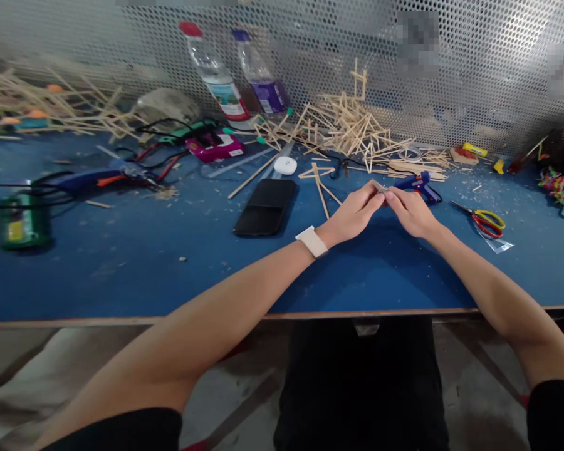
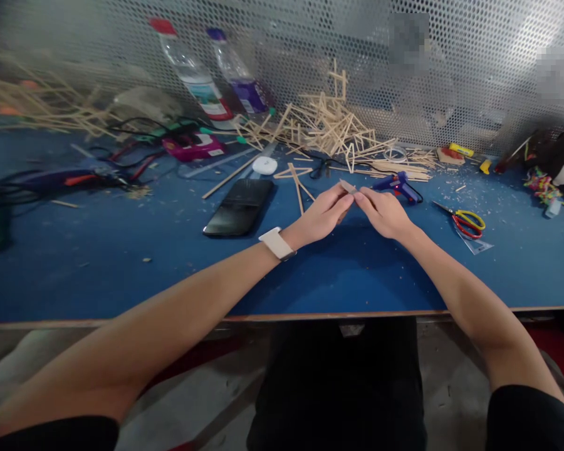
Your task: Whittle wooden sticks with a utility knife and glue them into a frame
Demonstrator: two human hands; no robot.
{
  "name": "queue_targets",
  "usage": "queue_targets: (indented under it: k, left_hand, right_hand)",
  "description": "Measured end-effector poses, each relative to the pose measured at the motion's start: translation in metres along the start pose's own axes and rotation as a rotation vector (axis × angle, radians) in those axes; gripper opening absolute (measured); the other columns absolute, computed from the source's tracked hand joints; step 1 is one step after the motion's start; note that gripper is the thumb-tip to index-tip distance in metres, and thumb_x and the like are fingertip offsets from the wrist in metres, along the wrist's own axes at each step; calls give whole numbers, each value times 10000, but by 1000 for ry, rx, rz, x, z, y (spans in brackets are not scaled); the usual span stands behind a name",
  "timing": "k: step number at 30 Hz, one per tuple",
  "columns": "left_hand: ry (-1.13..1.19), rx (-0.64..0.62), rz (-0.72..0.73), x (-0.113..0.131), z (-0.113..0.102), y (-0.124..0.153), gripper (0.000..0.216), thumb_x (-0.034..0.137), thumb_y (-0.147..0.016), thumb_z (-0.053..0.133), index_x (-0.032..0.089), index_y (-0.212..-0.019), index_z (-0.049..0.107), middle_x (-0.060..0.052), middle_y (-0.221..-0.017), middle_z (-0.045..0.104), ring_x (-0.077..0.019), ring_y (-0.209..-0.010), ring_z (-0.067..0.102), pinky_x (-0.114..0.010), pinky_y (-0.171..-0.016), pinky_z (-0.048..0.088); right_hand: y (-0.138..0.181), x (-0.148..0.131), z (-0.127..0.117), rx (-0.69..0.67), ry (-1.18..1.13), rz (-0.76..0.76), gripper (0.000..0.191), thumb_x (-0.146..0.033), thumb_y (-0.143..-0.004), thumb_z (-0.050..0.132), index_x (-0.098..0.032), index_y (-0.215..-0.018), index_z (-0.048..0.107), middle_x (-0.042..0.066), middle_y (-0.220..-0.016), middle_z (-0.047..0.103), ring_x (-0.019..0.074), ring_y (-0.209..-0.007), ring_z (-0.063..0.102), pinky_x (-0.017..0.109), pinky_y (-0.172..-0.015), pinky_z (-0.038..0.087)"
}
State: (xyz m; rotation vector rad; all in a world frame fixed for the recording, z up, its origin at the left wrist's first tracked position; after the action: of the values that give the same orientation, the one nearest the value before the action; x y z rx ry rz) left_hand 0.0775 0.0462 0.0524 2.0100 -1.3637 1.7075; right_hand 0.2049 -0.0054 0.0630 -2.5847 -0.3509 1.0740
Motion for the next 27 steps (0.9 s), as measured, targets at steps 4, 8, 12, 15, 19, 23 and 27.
queue_targets:
  k: [4, 8, 12, 15, 19, 23, 27]
  left_hand:
    - [-56, 4, 35, 2, 0, 0, 269, 462, -1267, 521, 269, -1084, 569, 23, -743, 518, -238, -811, 605, -361, -783, 522]
    - [-106, 32, 45, 3, -2, 1, 253, 438, -1259, 529, 274, -1066, 542, 14, -743, 538, -238, -787, 602, -371, -766, 495]
    - [-99, 42, 51, 1, -2, 1, 281, 468, -1263, 507, 274, -1065, 553, 20, -733, 507, -239, -803, 605, -363, -764, 495]
    - [-85, 75, 49, -2, -4, -1, 303, 493, -1249, 536, 276, -1038, 553, 19, -740, 506, -235, -811, 600, -352, -754, 498]
    - [-87, 110, 48, -6, -6, -3, 313, 464, -1234, 542, 281, -980, 518, 12, -733, 500, -235, -811, 589, -345, -735, 491]
    - [-101, 112, 55, -5, -7, -4, 293, 409, -1212, 533, 283, -951, 490, 9, -737, 479, -236, -810, 556, -349, -716, 448]
    - [-101, 120, 47, -5, -8, -5, 296, 403, -1197, 535, 286, -933, 468, 11, -745, 454, -232, -801, 519, -351, -700, 406]
  right_hand:
    - [2, 6, 5, -74, -202, 60, 855, -1071, -1149, 420, -272, -910, 604, -15, -697, 604, 177, -582, 558, 345, -609, 407]
    - [1, 13, 11, -119, -365, 110, 831, -1075, -1087, 603, -270, -879, 598, -49, -633, 557, 137, -476, 507, 316, -498, 385]
    - [-2, 19, 18, -134, -496, 167, 845, -1102, -1011, 691, -273, -877, 602, -79, -617, 485, 110, -445, 417, 298, -422, 334]
    - [-3, 22, 21, -125, -502, 176, 853, -1116, -996, 693, -276, -881, 596, -77, -615, 493, 103, -445, 401, 288, -409, 331]
    - [-4, 25, 22, -105, -467, 183, 858, -1132, -993, 668, -286, -878, 575, -73, -607, 492, 115, -466, 420, 283, -406, 332]
    - [-4, 26, 21, -70, -447, 184, 879, -1156, -969, 661, -287, -865, 581, -73, -587, 475, 124, -469, 436, 284, -409, 329]
    - [-4, 24, 19, -52, -427, 186, 896, -1175, -953, 649, -288, -846, 577, -63, -589, 486, 130, -474, 451, 286, -423, 343]
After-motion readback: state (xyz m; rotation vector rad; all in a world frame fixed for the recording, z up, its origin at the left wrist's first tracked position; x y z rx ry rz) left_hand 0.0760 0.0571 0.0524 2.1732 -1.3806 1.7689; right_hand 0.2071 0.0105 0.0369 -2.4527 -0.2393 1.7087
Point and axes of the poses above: each hand's wrist, its own y-axis away from the middle knuckle, its own z-axis out of the palm, x = y × z, the point moved 10 cm from there along -y, towards the middle knuckle
